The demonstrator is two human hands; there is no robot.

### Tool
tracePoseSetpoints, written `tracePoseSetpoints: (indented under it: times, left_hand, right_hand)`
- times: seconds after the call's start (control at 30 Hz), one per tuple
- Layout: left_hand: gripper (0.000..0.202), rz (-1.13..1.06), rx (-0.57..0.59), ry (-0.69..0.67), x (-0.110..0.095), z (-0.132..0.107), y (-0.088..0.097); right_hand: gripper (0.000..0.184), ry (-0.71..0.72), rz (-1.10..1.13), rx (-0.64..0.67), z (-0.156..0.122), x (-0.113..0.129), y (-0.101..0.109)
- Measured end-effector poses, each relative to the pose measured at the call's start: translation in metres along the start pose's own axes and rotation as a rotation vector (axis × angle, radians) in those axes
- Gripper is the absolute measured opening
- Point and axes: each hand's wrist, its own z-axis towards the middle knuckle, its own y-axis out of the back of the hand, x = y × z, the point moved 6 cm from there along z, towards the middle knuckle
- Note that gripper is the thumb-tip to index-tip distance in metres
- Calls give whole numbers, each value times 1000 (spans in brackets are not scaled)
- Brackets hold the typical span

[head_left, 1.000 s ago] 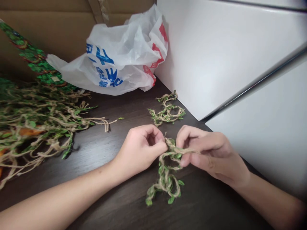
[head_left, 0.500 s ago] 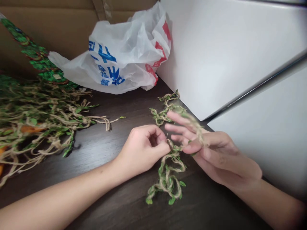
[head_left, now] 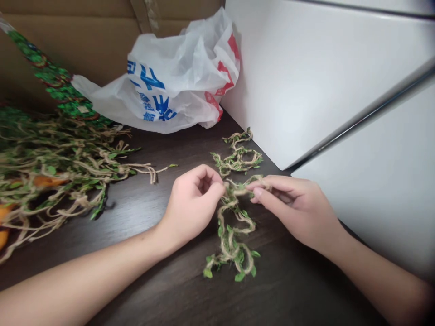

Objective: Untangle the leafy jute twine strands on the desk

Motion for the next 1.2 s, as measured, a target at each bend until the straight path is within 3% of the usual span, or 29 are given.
tracePoseSetpoints:
  times: [0.13, 0.27, 0.3, 0.4, 0.57, 0.67, 0.77, 0.83, 0.97, 1.03, 1.07, 1.17, 1.2]
  left_hand:
    - [11, 18, 75, -75, -8, -4, -6]
    - [65, 306, 199, -304, -20, -14, -18]
    - [69, 368, 224, -347, -21, -15, -20]
    - [47, 396, 256, -389, -19, -15, -22]
    - [45, 375, 253, -304, -11, -12, -18]
    - [43, 204, 96, -184, -6, -8, -6]
    - [38, -52, -97, 22, 4, -4, 9]
    - [35, -128, -141, 61, 6, -2, 13]
    - [41, -222, -180, -131, -2, 3, 19]
    - [48, -310, -152, -189, -1, 6, 18]
    - [50, -351, -98, -190, 0, 7, 15]
    - [49, -394, 140, -165, 1, 4, -2]
    - [45, -376, 188, -182, -2, 1, -6]
  right_hand:
    - [12, -150, 270, -71, 0, -8, 0]
    - [11, -208, 502, -57, -2, -15, -6]
    - [12, -212, 551, -41, -3, -15, -7]
    - [11, -221, 678, -23, -4, -14, -7]
    - [11, -214, 814, -225, 1, -14, 14]
    - [11, -226, 824, -335, 2, -19, 22]
    - [8, -259, 778, -358, 0, -26, 22]
    - [14, -304, 636, -272, 1, -29, 19]
    - [54, -348, 112, -117, 0, -30, 22]
    - [59, -332, 156, 18, -3, -24, 14]
    - [57, -338, 290, 174, -7, -20, 2]
    - [46, -463, 773, 870, -39, 3, -50]
    - [51, -502, 871, 996, -47, 9, -61]
